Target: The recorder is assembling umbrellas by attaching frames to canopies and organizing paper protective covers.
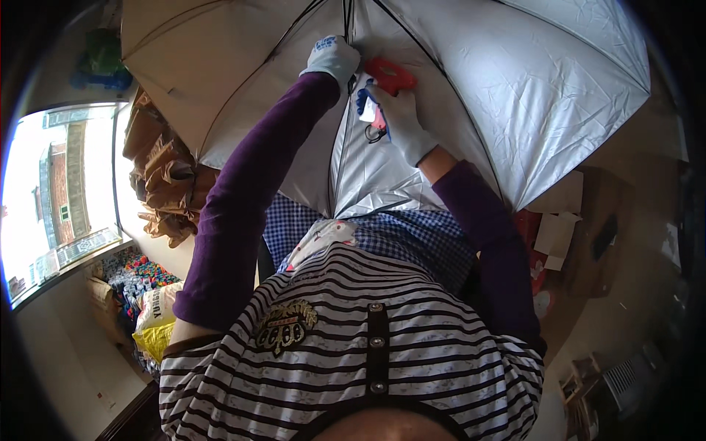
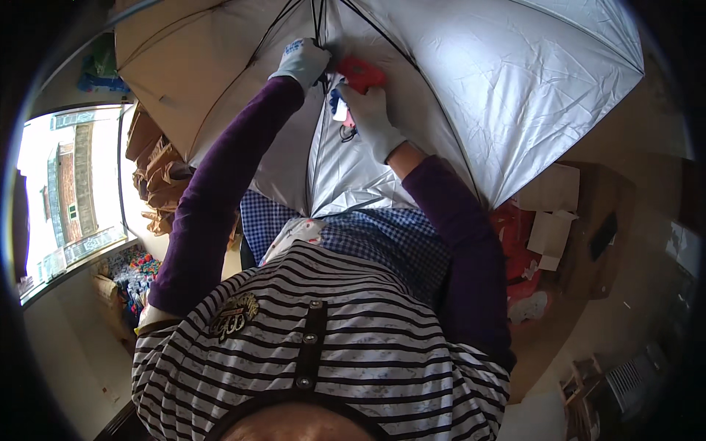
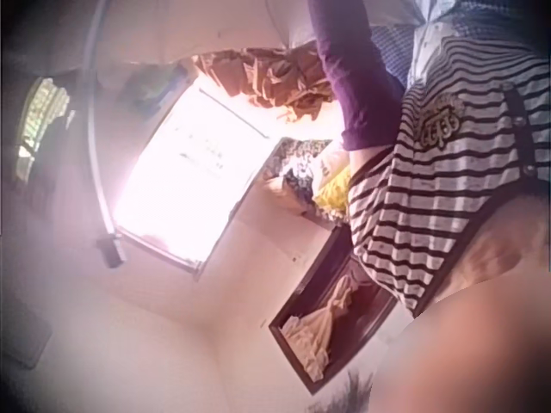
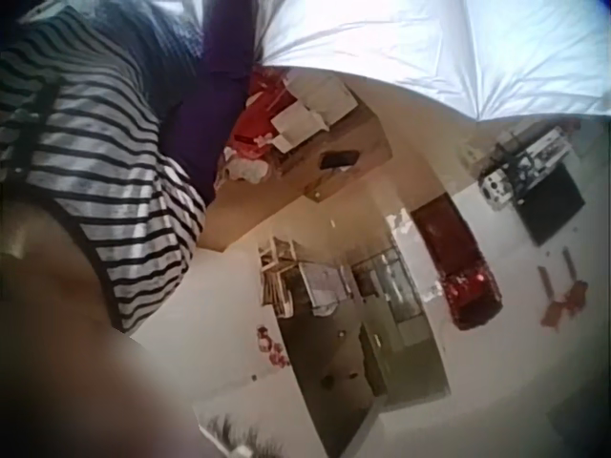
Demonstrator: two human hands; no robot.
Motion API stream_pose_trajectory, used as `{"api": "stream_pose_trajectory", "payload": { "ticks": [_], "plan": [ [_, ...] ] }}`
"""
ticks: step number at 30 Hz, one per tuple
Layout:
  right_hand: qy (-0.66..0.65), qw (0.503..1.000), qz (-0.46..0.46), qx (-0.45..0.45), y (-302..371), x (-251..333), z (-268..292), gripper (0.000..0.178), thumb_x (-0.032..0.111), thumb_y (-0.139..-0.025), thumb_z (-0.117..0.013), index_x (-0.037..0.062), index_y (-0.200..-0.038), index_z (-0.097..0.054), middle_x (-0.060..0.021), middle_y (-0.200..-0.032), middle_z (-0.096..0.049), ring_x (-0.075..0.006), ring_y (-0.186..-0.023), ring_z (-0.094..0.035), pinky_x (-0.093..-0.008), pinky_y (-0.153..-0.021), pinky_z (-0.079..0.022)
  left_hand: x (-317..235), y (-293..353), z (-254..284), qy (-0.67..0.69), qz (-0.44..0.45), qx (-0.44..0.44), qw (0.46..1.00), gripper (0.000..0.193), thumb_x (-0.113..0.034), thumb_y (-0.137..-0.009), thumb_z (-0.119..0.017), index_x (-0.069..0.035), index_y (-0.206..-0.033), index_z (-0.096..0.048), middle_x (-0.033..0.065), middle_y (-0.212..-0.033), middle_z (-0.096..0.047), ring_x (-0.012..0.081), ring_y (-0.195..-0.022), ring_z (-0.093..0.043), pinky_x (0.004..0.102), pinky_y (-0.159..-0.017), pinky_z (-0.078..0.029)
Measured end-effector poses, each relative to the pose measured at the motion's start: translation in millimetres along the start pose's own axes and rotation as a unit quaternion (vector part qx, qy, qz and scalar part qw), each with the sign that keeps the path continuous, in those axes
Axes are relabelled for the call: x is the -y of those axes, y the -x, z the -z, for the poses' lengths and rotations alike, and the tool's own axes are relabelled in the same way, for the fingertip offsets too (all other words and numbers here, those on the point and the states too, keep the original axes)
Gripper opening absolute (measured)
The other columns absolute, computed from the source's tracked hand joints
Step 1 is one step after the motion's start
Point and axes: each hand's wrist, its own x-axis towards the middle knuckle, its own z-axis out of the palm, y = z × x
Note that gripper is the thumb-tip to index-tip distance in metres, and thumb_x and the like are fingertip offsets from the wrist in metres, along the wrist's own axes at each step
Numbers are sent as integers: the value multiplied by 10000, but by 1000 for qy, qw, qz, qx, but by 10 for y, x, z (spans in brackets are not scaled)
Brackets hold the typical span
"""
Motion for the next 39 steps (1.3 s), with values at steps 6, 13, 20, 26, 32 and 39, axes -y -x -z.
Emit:
{"api": "stream_pose_trajectory", "payload": {
  "ticks": [6, 13, 20, 26, 32, 39],
  "plan": [
    [86, 993, -40, -68, 108, -86, -102, 193, 201, -784, -674, 24, -768, -600, 10, -610, -538, -87, -533, -519, -297, -490, -409, 111, -181, -30, 60, -36, 89, 994, 351, -365, -831, -575, -54, -763, -723, 142, -702, -680, 270, -696, -684, 349, -661, -541],
    [121, 983, -112, -81, 285, -109, -253, 217, 211, -785, -692, 11, -841, -628, 15, -690, -580, -85, -537, -531, -275, -494, -430, 155, -193, 17, 101, -33, 146, 984, 374, -359, -842, -577, -44, -693, -714, 117, -603, -661, 209, -554, -659, 316, -572, -530],
    [56, 992, -114, -13, 182, -216, -63, 193, 188, -820, -681, 25, -912, -636, -12, -745, -629, -114, -593, -606, -270, -547, -497, 132, -227, 32, 118, 7, 165, 979, 378, -337, -861, -572, -40, -671, -708, 95, -597, -666, 185, -507, -640, 307, -512, -514],
    [-40, 988, -141, 38, 62, -198, 17, 216, 181, -852, -667, 38, -1008, -621, -58, -847, -660, -152, -698, -659, -290, -632, -553, 187, -235, 70, 122, -50, 188, 973, 370, -317, -865, -576, -30, -665, -698, 68, -594, -665, 162, -488, -621, 292, -485, -499],
    [-210, 943, -238, 98, 28, -168, 178, 233, 223, -872, -649, 50, -1022, -610, -76, -914, -655, -184, -768, -661, -334, -687, -567, 109, -191, 246, 133, -57, 231, 962, 280, -207, -892, -556, -34, -713, -682, 52, -609, -655, 119, -440, -557, 254, -372, -393],
    [-206, 930, -272, 136, -6, -117, 127, 247, 274, -888, -633, 64, -1015, -613, -62, -869, -645, -172, -738, -637, -324, -668, -545, 244, -244, 108, 56, -274, 187, 942, 306, -255, -877, -556, -50, -702, -703, 61, -587, -654, 161, -483, -614, 282, -478, -485]
  ]
}}
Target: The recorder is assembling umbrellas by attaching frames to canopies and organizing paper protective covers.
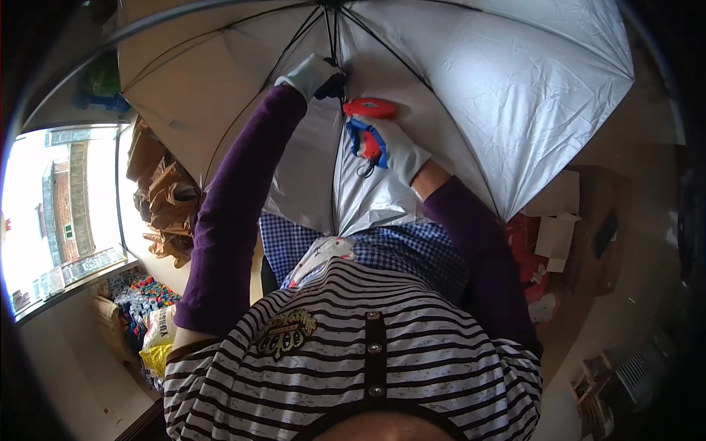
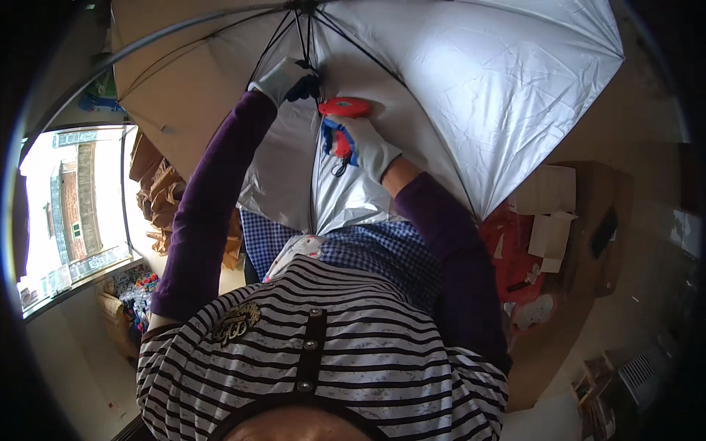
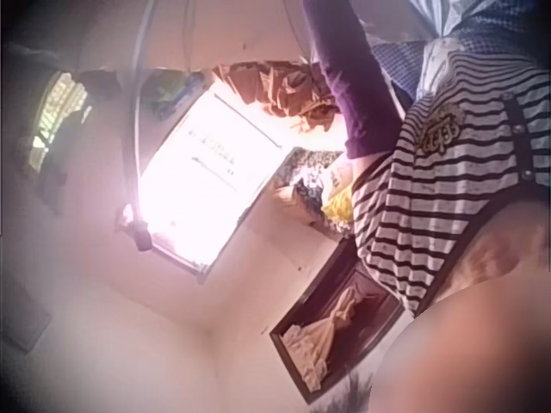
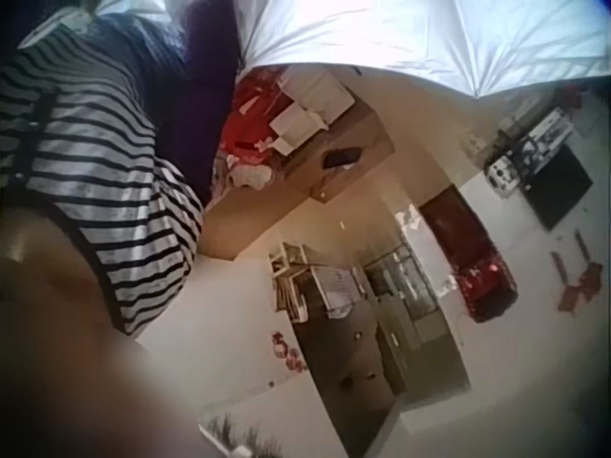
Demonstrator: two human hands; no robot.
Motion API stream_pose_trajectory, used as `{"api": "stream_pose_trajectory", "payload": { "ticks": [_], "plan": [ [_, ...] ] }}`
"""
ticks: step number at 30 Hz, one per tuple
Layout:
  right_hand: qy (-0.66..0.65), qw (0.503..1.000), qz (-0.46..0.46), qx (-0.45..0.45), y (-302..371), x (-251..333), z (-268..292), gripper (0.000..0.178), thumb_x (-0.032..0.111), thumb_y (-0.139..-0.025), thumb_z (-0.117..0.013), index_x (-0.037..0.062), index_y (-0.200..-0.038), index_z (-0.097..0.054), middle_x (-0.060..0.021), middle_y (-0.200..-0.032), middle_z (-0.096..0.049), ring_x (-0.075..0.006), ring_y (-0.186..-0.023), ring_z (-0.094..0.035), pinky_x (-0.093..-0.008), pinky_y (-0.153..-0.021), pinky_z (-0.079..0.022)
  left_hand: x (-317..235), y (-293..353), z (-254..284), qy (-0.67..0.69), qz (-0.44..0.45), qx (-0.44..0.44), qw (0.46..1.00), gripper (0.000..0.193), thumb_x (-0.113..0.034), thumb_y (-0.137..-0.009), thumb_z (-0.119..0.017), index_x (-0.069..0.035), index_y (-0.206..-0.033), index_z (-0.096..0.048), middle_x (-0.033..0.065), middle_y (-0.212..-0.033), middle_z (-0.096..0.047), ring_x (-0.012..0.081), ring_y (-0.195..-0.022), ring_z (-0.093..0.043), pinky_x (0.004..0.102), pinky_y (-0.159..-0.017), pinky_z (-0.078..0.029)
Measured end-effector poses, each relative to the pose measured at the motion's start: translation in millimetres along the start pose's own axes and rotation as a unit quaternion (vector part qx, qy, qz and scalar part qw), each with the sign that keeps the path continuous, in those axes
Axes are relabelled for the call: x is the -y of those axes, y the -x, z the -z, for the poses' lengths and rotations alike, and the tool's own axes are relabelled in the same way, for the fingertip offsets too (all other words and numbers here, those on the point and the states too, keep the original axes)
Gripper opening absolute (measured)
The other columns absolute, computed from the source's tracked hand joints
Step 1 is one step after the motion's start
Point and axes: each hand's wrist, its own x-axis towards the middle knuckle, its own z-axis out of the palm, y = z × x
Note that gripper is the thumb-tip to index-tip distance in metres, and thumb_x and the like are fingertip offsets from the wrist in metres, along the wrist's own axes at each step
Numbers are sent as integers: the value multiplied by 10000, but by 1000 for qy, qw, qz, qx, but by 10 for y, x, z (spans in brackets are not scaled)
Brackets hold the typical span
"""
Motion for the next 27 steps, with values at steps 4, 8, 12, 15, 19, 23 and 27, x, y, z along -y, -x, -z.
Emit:
{"api": "stream_pose_trajectory", "payload": {
  "ticks": [4, 8, 12, 15, 19, 23, 27],
  "plan": [
    [46, 998, -8, -40, -29, 18, 58, 246, 269, -887, -636, 61, -1017, -613, -49, -817, -636, -161, -705, -620, -321, -636, -530, -60, -81, 38, 55, 139, 30, 988, 292, -255, -868, -566, -40, -725, -703, 78, -583, -650, 173, -482, -619, 296, -458, -484],
    [65, 995, 33, -73, 13, -39, 22, 238, 226, -878, -647, 49, -1032, -606, -38, -794, -634, -150, -696, -618, -312, -623, -525, -130, 51, -79, 207, 218, -77, 951, 281, -248, -858, -586, -26, -732, -702, 85, -576, -647, 182, -477, -619, 310, -434, -480],
    [113, 972, 126, -164, 380, -156, -217, 257, 168, -862, -662, 33, -1069, -595, -47, -864, -647, -137, -759, -632, -297, -673, -535, -109, 89, -97, 181, 218, -100, 954, 269, -256, -846, -614, -23, -746, -702, 80, -582, -647, 185, -469, -615, 315, -411, -469],
    [-1, 991, 57, -122, 789, -23, -363, 297, 129, -848, -674, 20, -1109, -585, -56, -939, -650, -132, -820, -637, -279, -720, -536, -108, 61, -61, 167, 204, -90, 960, 278, -290, -839, -635, -25, -788, -703, 85, -627, -659, 171, -496, -623, 306, -443, -484],
    [112, 973, 173, -102, 1393, -18, -343, 351, 102, -837, -683, 6, -1156, -571, -80, -1034, -639, -135, -908, -630, -272, -780, -529, -144, 321, 163, -100, 115, -185, 971, 386, -374, -830, -637, -41, -1024, -646, 124, -772, -684, 248, -706, -674, 373, -612, -528],
    [431, 761, 419, -244, 2477, 237, -327, 367, 101, -847, -671, -7, -1179, -558, -93, -1078, -620, -158, -935, -619, -283, -822, -508, -273, 205, 561, 301, 91, -311, 897, 452, -421, -884, -597, -3, -1046, -656, 77, -871, -691, 126, -565, -608, 262, -461, -445],
    [248, 727, 466, -439, 3396, 155, 163, 315, 166, -890, -626, 0, -1154, -578, -81, -1097, -614, -176, -939, -618, -298, -833, -501, -19, -108, 1202, 681, 47, -36, 730, 539, -406, -913, -561, 63, -1179, -574, 160, -1125, -644, 178, -840, -654, 258, -652, -516]
  ]
}}
